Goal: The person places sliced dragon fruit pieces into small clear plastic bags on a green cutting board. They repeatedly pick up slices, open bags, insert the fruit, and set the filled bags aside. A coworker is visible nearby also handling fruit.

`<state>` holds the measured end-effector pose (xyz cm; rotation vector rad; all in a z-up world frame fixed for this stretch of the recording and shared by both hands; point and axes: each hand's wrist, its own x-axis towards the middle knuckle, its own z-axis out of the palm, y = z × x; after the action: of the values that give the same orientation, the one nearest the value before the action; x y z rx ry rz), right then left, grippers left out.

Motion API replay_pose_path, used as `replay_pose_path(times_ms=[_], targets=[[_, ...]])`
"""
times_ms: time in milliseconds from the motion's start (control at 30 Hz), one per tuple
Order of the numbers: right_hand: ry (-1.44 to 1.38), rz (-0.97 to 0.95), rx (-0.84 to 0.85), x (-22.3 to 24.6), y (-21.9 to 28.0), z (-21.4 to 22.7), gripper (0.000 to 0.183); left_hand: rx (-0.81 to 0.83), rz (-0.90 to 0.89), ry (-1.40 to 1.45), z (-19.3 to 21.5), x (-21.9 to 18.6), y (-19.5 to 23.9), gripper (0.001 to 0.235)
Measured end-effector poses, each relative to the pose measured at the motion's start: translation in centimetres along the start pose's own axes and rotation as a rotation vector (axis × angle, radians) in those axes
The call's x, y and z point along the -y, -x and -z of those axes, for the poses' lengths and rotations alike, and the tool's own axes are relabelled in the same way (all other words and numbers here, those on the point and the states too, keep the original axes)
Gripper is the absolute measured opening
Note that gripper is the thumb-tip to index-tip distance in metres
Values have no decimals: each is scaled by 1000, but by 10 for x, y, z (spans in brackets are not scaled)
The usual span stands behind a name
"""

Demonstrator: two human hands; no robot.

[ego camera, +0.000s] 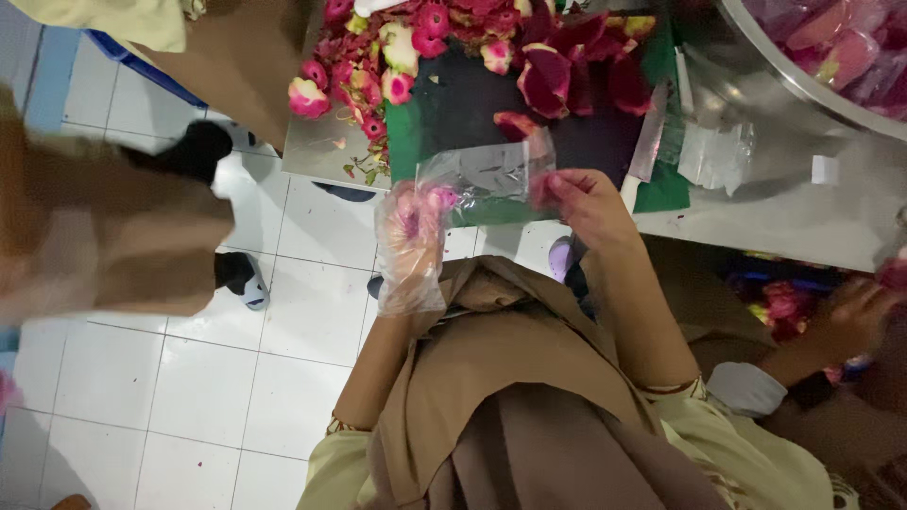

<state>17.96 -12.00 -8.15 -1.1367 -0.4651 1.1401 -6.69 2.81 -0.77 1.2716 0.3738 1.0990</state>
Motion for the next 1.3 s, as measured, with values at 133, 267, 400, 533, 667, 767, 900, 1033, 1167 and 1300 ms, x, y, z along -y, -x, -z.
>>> replay_pose_path(times_ms=[133, 267, 400, 533, 667, 767, 900, 1033, 1167, 1300], targets=[[-159, 126, -76, -4, -5, -2, 13, -141, 381, -186, 7, -1, -7, 20], [346, 146, -254, -6, 1, -17, 11, -244, -176, -778, -1, -5, -13, 55], [597, 187, -163, -13, -3, -48, 13, -131, -49, -436, -17, -10, -5, 70], [527, 54, 29, -24, 3, -74, 19, 167, 437, -195, -19, 3, 10, 59], [557, 107, 165, -18, 6, -77, 17, 314, 129, -166, -3, 27, 9, 36], [443, -33, 138, -19, 12, -76, 16, 287, 343, -105, 7, 35, 15, 33], [277, -2, 23, -27, 17, -83, 11, 429, 74, -447, 11, 35, 12, 33], [438, 174, -229, -29, 10, -83, 9, 502, -16, -572, 18, 37, 14, 31], [865, 342, -64, -22, 5, -89, 13, 138, 171, -588, 27, 53, 18, 19], [897, 155, 126, -10, -5, -92, 20, -57, 104, -152, 30, 61, 15, 23]])
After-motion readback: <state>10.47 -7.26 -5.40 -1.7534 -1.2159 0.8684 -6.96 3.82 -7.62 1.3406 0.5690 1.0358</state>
